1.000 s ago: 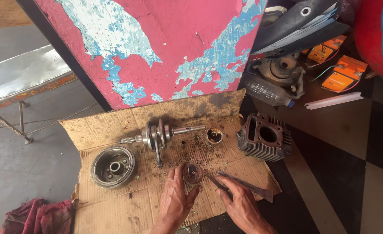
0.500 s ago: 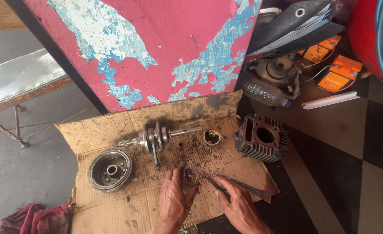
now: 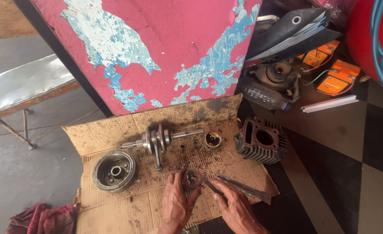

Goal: The person uses a metal file to smooth the edges of a small cylindrical metal part held in their left hand. The task is performed on a cardboard surface with other engine components, including a crankshaft and cylinder head, visible nearby.

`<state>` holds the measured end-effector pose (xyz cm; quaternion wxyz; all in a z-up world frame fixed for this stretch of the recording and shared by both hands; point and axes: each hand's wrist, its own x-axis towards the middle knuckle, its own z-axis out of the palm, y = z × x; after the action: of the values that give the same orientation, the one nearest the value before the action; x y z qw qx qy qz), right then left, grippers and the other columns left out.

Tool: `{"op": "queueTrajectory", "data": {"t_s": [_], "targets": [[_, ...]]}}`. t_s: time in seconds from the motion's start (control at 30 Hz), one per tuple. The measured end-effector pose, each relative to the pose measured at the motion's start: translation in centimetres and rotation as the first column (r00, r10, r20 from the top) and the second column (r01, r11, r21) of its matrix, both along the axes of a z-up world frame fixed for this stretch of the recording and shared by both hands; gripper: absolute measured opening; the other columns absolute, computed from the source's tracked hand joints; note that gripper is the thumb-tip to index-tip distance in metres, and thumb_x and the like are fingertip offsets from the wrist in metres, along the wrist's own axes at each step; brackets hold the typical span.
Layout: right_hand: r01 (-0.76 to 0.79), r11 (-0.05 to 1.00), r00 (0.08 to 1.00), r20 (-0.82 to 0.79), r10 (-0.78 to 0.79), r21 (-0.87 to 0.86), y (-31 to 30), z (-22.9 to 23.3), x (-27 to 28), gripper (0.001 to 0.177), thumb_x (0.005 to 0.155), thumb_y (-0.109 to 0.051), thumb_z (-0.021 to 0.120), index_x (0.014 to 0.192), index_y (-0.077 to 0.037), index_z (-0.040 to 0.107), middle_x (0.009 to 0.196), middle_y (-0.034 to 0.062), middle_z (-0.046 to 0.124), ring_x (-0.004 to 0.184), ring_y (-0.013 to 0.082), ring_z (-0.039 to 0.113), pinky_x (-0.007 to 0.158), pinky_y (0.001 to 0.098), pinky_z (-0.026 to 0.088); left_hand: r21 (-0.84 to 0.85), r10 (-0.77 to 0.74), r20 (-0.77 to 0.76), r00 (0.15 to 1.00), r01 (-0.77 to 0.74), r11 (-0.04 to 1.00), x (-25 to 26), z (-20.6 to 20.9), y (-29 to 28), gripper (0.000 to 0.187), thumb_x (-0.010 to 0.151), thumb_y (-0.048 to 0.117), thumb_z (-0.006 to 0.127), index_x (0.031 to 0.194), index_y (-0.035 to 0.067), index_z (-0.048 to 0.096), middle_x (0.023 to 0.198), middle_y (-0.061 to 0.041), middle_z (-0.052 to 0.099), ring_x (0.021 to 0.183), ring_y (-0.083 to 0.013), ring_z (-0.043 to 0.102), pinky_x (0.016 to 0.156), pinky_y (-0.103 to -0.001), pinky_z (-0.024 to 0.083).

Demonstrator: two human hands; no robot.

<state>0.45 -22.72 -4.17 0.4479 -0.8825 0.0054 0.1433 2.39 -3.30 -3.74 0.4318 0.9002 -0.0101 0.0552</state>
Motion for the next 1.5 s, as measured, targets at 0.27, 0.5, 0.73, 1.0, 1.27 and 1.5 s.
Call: {"op": "queueTrajectory", "data": {"t_s": [0.27, 0.5, 0.73, 1.0, 1.27, 1.5], "targets": [[0.004, 0.997, 0.993, 0.114, 0.005, -0.074, 0.2, 0.5, -0.5, 0.047, 0.097, -0.02, 0.062, 0.143, -0.014, 0.06, 0.141, 0.0107, 0.065, 0.133, 0.0292, 0.06, 0.107, 0.0421, 0.052, -0.022, 0.028, -0.024, 0.999, -0.028, 0.999, 0.0, -0.5, 0.5, 0.062, 0.076, 0.03, 0.085, 0.13, 0.01, 0.06, 0.113, -0.014, 0.062, 0.104, -0.0371, 0.063, 0.086, -0.047, 0.052], [-0.038, 0.993, 0.96, 0.271, 0.068, -0.114, 0.5, -0.8, -0.2, 0.044, 0.094, -0.02, 0.064, 0.136, -0.008, 0.063, 0.134, 0.0153, 0.069, 0.125, 0.0315, 0.066, 0.102, 0.0425, 0.054, -0.013, -0.002, 0.03, 1.0, 0.002, 1.0, -0.8, 0.4, 1.3, 0.063, 0.075, 0.028, 0.088, 0.126, 0.006, 0.06, 0.114, -0.017, 0.06, 0.108, -0.0404, 0.059, 0.089, -0.05, 0.048], [-0.029, 0.992, 0.98, 0.191, 0.052, -0.121, 0.8, -1.0, -0.4, 0.042, 0.097, -0.019, 0.061, 0.137, -0.007, 0.061, 0.133, 0.0177, 0.069, 0.125, 0.0319, 0.066, 0.099, 0.0417, 0.058, -0.006, -0.027, -0.063, 0.998, 0.027, 1.0, -0.4, 0.2, 1.5, 0.067, 0.077, 0.035, 0.086, 0.13, 0.007, 0.057, 0.117, -0.017, 0.059, 0.109, -0.04, 0.059, 0.09, -0.051, 0.048], [-0.03, 0.994, 0.973, 0.222, 0.054, -0.109, 1.0, -0.7, -0.5, 0.044, 0.097, -0.017, 0.059, 0.14, -0.007, 0.058, 0.137, 0.0181, 0.066, 0.127, 0.033, 0.065, 0.101, 0.0422, 0.059, 0.032, -0.034, -0.049, 0.998, 0.036, 0.999, -0.4, -0.1, 1.4, 0.074, 0.078, 0.037, 0.084, 0.137, 0.006, 0.053, 0.127, -0.02, 0.058, 0.117, -0.0414, 0.057, 0.095, -0.052, 0.046], [0.008, 0.996, 0.976, 0.217, 0.01, -0.084, 0.8, -1.8, -0.4, 0.046, 0.097, -0.017, 0.059, 0.142, -0.008, 0.058, 0.137, 0.0169, 0.066, 0.129, 0.0318, 0.064, 0.102, 0.0416, 0.058, 0.045, -0.067, -0.031, 0.997, 0.068, 0.997, -0.2, 0.7, 1.4, 0.071, 0.082, 0.031, 0.082, 0.14, 0.004, 0.051, 0.126, -0.019, 0.058, 0.118, -0.0387, 0.056, 0.096, -0.05, 0.045], [0.045, 0.995, 0.98, 0.195, -0.026, -0.091, 0.7, -1.8, -0.3, 0.05, 0.096, -0.017, 0.059, 0.146, -0.009, 0.057, 0.138, 0.0155, 0.065, 0.13, 0.0297, 0.063, 0.105, 0.041, 0.056, 0.029, -0.02, -0.001, 1.0, 0.02, 0.999, 0.9, 1.0, 1.3, 0.075, 0.084, 0.036, 0.08, 0.142, 0.0, 0.048, 0.123, -0.018, 0.059, 0.115, -0.0353, 0.056, 0.097, -0.048, 0.046]]}}
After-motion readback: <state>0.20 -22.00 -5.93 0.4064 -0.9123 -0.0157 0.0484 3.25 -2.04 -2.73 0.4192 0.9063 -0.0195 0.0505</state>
